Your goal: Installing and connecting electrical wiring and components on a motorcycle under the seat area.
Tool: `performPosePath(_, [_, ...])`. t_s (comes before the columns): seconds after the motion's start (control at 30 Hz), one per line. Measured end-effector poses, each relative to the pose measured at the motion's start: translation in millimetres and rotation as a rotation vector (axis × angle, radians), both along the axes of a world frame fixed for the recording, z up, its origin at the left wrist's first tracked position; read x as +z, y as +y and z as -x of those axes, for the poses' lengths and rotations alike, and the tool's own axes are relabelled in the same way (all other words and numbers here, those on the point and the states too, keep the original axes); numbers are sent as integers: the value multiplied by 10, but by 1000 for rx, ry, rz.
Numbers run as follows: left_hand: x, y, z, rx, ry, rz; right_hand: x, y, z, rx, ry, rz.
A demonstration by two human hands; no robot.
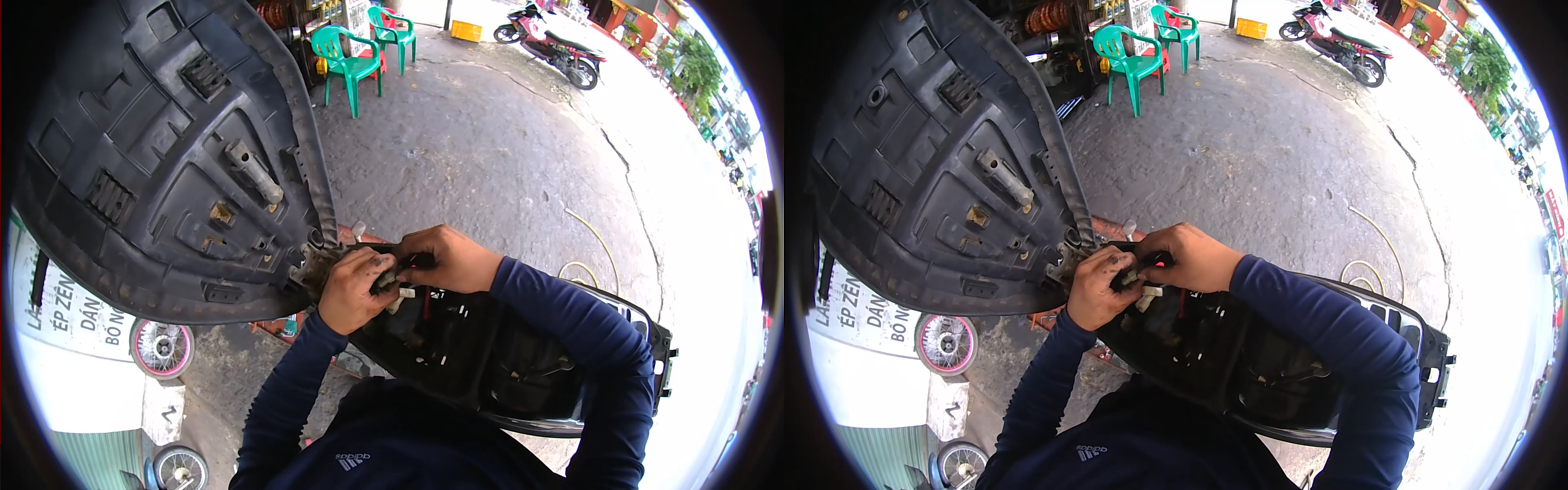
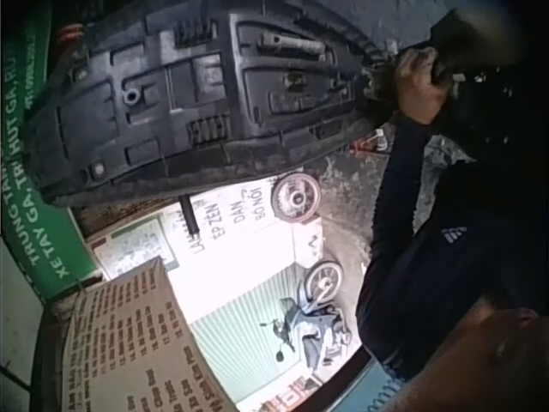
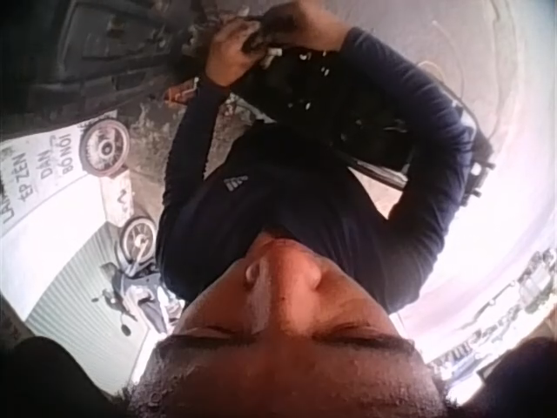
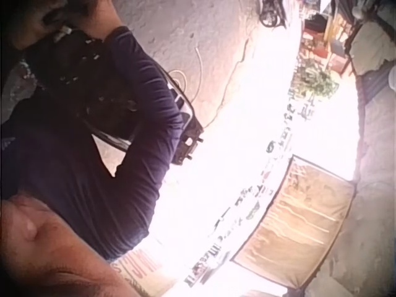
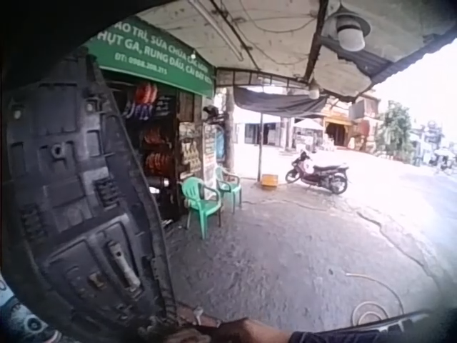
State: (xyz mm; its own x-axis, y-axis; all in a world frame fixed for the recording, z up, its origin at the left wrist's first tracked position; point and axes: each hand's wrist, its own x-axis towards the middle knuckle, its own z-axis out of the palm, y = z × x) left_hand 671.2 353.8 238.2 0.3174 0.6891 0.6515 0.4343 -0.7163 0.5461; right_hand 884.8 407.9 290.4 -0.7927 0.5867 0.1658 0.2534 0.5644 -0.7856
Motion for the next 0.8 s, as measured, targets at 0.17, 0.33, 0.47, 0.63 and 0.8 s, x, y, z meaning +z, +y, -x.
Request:
performPosePath(0.17, [33,7,-11,-9,63,-48,-47,21,-30,-18,-35,74])
performPosePath(0.33, [20,43,4,3,160,-131,-56,32,-34,-9,-58,160])
performPosePath(0.47, [67,18,-9,-38,180,-103,-52,31,-66,40,-62,246])
performPosePath(0.63, [55,-1,16,-39,151,-94,-129,103,-158,22,-44,171])
performPosePath(0.8, [-16,-94,200,34,36,-33,71,295,-467,-118,22,493])
